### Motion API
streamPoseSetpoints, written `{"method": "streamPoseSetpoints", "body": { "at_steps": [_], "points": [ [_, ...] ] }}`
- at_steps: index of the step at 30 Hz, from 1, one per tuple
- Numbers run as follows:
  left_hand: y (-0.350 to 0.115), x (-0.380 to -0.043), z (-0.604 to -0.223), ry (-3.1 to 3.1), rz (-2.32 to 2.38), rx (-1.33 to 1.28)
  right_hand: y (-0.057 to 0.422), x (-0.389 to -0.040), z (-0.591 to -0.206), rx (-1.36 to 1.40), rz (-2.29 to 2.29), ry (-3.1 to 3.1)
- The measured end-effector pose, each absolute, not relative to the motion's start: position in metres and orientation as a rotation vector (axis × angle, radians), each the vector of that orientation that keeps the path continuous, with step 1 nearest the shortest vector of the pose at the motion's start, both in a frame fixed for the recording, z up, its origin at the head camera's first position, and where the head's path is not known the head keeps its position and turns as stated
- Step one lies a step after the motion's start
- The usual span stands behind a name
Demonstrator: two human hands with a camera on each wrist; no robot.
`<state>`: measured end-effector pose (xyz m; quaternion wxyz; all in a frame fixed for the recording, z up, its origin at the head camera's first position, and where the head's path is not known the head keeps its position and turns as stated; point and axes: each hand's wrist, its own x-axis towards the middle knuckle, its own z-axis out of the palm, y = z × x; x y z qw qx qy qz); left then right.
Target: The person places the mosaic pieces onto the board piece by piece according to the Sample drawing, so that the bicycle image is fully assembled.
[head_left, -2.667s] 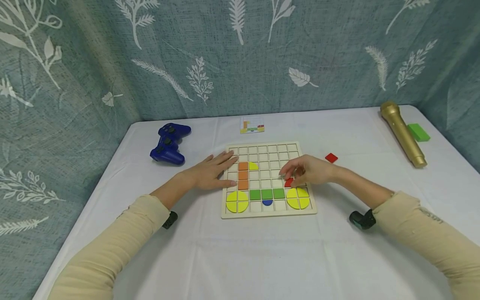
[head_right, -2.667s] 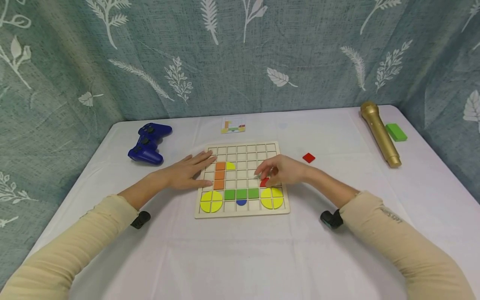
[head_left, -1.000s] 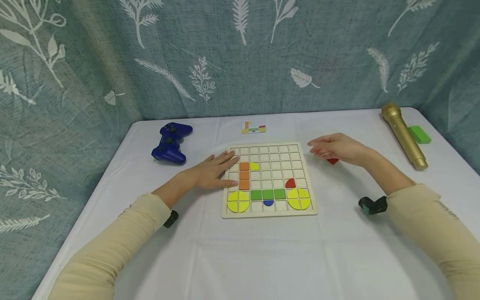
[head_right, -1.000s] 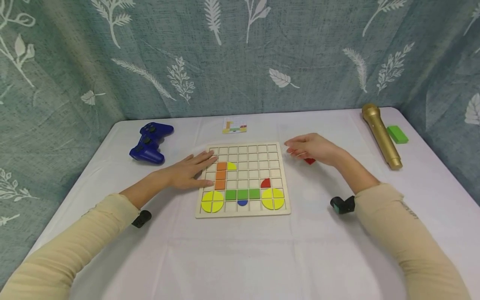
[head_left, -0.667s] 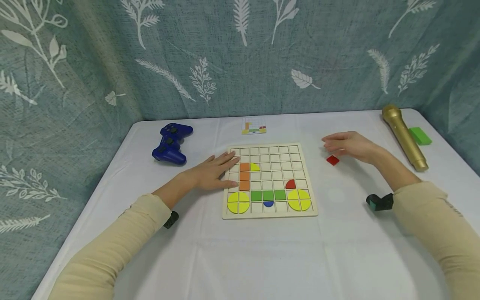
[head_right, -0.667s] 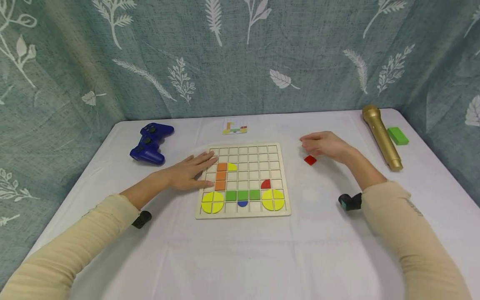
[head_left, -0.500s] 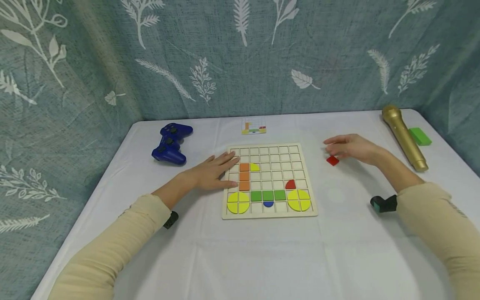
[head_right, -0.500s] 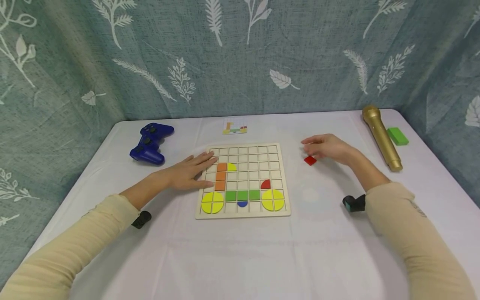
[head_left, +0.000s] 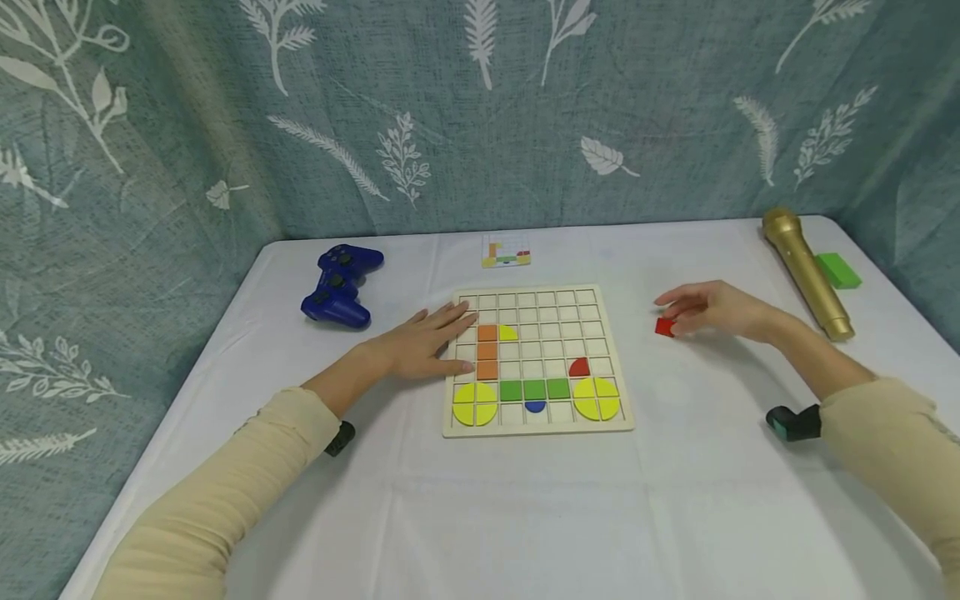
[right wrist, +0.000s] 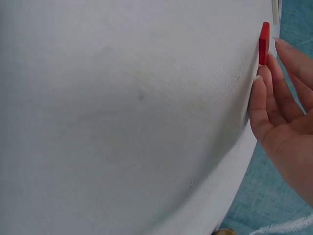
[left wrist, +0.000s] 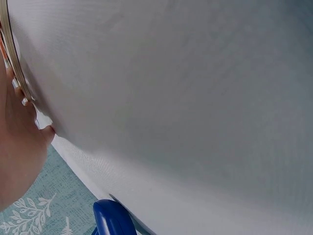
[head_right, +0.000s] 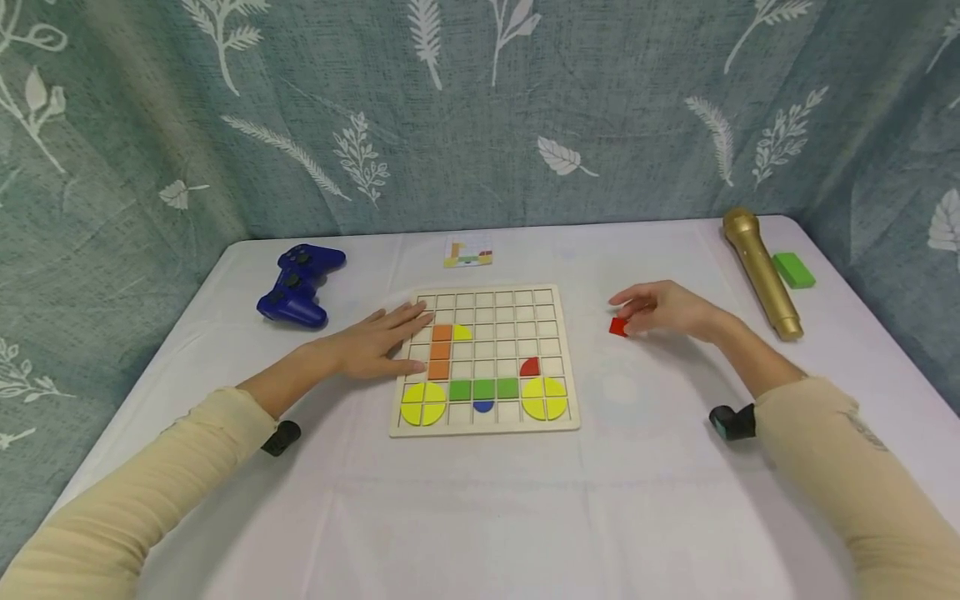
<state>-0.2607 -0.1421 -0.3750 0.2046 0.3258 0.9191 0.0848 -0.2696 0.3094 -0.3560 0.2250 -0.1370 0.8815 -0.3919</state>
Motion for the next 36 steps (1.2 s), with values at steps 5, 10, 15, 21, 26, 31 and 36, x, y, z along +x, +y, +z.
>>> {"method": "streamPoseSetpoints", "body": {
  "at_steps": [5,10,15,21,26,31,36],
  "points": [
    [-0.142,-0.262,-0.376,2.56,0.231,0.921,0.299,-0.263,-0.359,-0.425,-1.037,2.532],
    [-0.142,-0.262,-0.376,2.557,0.235,0.923,0.291,-0.261,-0.36,-0.461,-0.97,2.621],
    [-0.141,-0.261,-0.375,2.559,0.23,0.918,0.289,-0.26,-0.358,-0.459,-0.921,2.652],
    [-0.142,-0.262,-0.375,2.562,0.222,0.925,0.289,-0.259,-0.356,-0.464,-0.88,2.691],
    [-0.141,-0.262,-0.375,2.564,0.216,0.92,0.285,-0.256,-0.353,-0.329,-0.971,2.652],
    [-0.142,-0.261,-0.374,2.562,0.221,0.923,0.272,-0.249,-0.35,-0.176,-1.163,2.47],
    [-0.142,-0.26,-0.374,2.566,0.23,0.924,0.254,-0.242,-0.352,-0.107,-1.254,2.322]
  ]
}}
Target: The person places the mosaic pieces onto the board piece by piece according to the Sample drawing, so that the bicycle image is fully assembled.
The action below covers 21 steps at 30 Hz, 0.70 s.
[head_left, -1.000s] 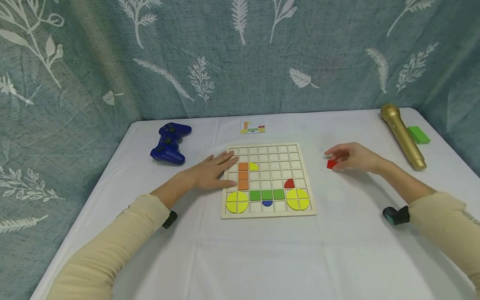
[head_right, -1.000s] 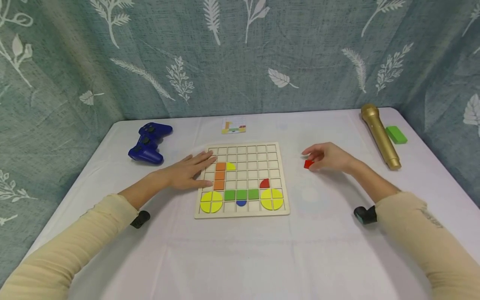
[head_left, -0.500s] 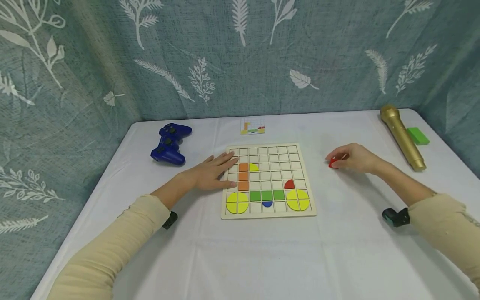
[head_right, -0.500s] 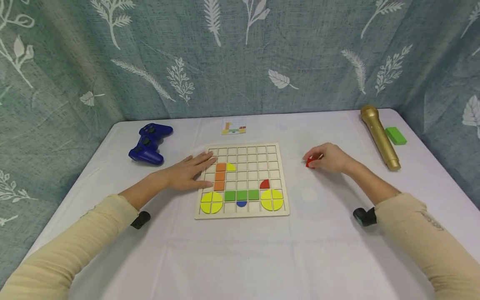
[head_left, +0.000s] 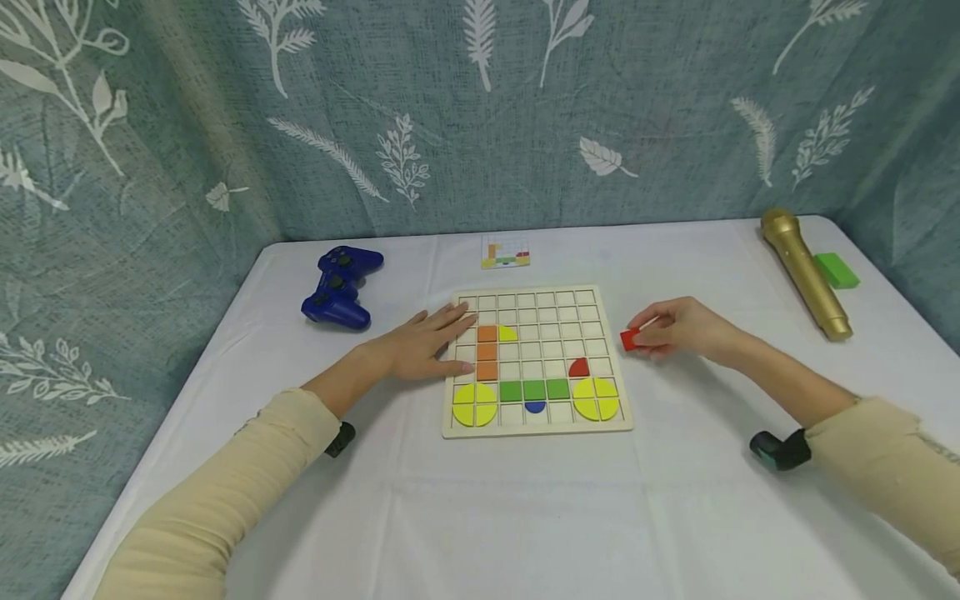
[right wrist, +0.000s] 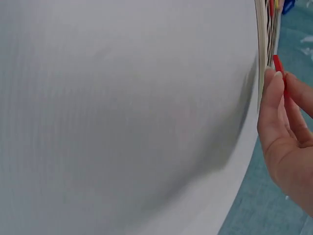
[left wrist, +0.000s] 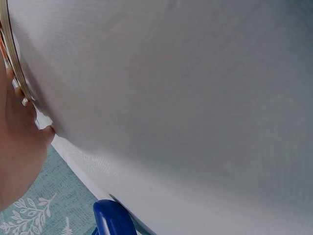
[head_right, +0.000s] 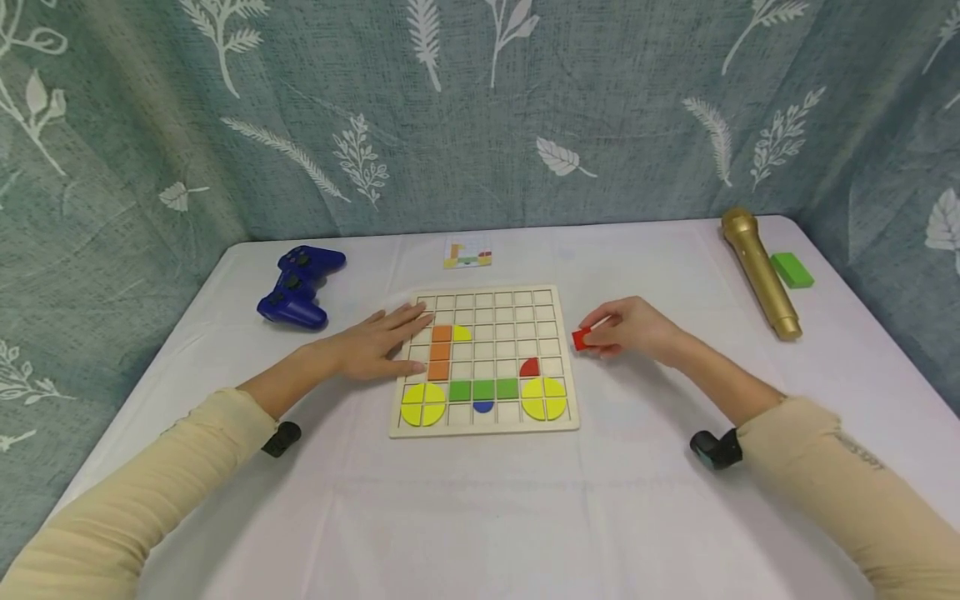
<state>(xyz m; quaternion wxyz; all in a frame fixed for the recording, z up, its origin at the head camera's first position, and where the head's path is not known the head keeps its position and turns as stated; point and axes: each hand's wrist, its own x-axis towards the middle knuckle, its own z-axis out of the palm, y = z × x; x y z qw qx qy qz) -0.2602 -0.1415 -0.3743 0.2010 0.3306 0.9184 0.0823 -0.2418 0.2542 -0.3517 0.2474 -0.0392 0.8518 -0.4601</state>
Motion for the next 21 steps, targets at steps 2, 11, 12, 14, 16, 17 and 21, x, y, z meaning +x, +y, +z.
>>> {"method": "streamPoseSetpoints", "body": {
  "at_steps": [2,11,12,14,16,17,21],
  "points": [
    [-0.141,-0.26,-0.374,2.568,0.232,0.924,0.247,-0.24,-0.353,-0.089,-1.279,2.27],
    [-0.141,-0.26,-0.375,2.563,0.232,0.925,0.223,-0.234,-0.358,-0.049,-1.334,2.15],
    [-0.141,-0.26,-0.375,2.563,0.234,0.926,0.221,-0.233,-0.359,-0.044,-1.337,2.143],
    [-0.141,-0.261,-0.376,2.562,0.232,0.927,0.218,-0.233,-0.359,-0.045,-1.331,2.136],
    [-0.142,-0.261,-0.376,2.561,0.235,0.927,0.216,-0.232,-0.36,-0.046,-1.325,2.13],
    [-0.142,-0.261,-0.376,2.561,0.235,0.927,0.215,-0.232,-0.36,-0.05,-1.318,2.131],
    [-0.142,-0.262,-0.375,2.559,0.228,0.93,0.212,-0.232,-0.362,-0.059,-1.286,2.151]
  ]
}}
